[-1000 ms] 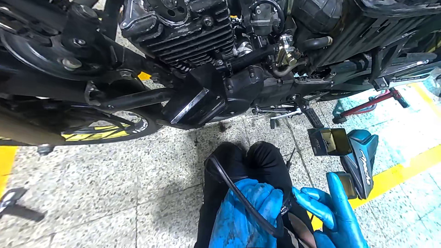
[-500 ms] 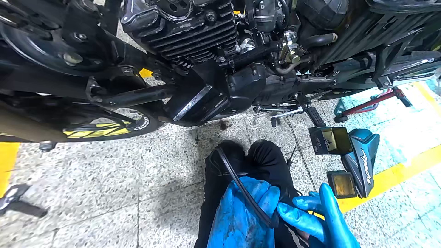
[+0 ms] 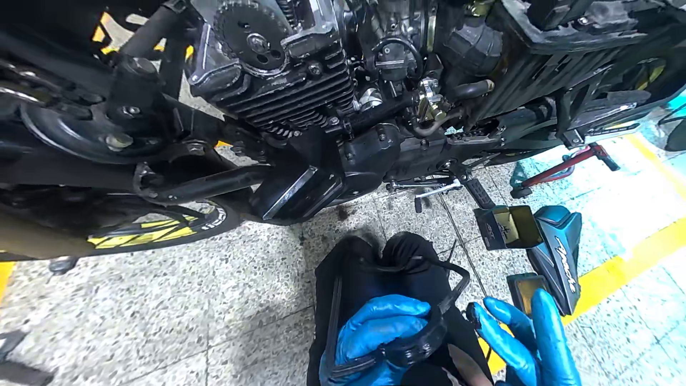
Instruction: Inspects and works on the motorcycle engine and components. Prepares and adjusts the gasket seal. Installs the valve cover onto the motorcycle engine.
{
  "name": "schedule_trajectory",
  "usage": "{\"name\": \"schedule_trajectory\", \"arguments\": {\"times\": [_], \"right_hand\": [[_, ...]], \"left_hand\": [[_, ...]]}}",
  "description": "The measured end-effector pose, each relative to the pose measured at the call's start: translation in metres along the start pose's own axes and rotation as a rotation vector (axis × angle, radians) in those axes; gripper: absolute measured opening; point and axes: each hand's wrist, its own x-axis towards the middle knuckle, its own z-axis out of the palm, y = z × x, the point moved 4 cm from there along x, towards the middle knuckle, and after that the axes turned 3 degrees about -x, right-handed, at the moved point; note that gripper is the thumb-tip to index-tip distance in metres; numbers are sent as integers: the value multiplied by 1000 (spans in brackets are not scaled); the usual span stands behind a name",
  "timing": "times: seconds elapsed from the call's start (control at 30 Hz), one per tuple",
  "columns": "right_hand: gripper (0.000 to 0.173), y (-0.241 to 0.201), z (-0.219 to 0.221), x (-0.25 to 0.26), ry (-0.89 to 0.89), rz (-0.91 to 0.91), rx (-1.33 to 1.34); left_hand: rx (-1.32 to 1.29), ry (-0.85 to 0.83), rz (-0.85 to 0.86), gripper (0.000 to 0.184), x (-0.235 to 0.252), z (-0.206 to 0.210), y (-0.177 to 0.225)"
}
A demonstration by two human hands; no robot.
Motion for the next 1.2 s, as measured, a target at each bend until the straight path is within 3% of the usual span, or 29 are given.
{"name": "schedule_trajectory", "arguments": {"times": [0.47,0.83,1.03,1.2], "right_hand": [[62,3,22,-6,-12,-215,-674],[30,-1,12,-1,34,-339,-1068],[25,7,-9,2,8,-379,-1044],[33,-6,-10,14,29,-389,-968]], "left_hand": [[-12,-32,80,16,5,4,0],[-3,13,49,15,2,-2,-4],[-33,15,19,14,8,-2,6],[-30,90,8,14,8,0,4]]}}
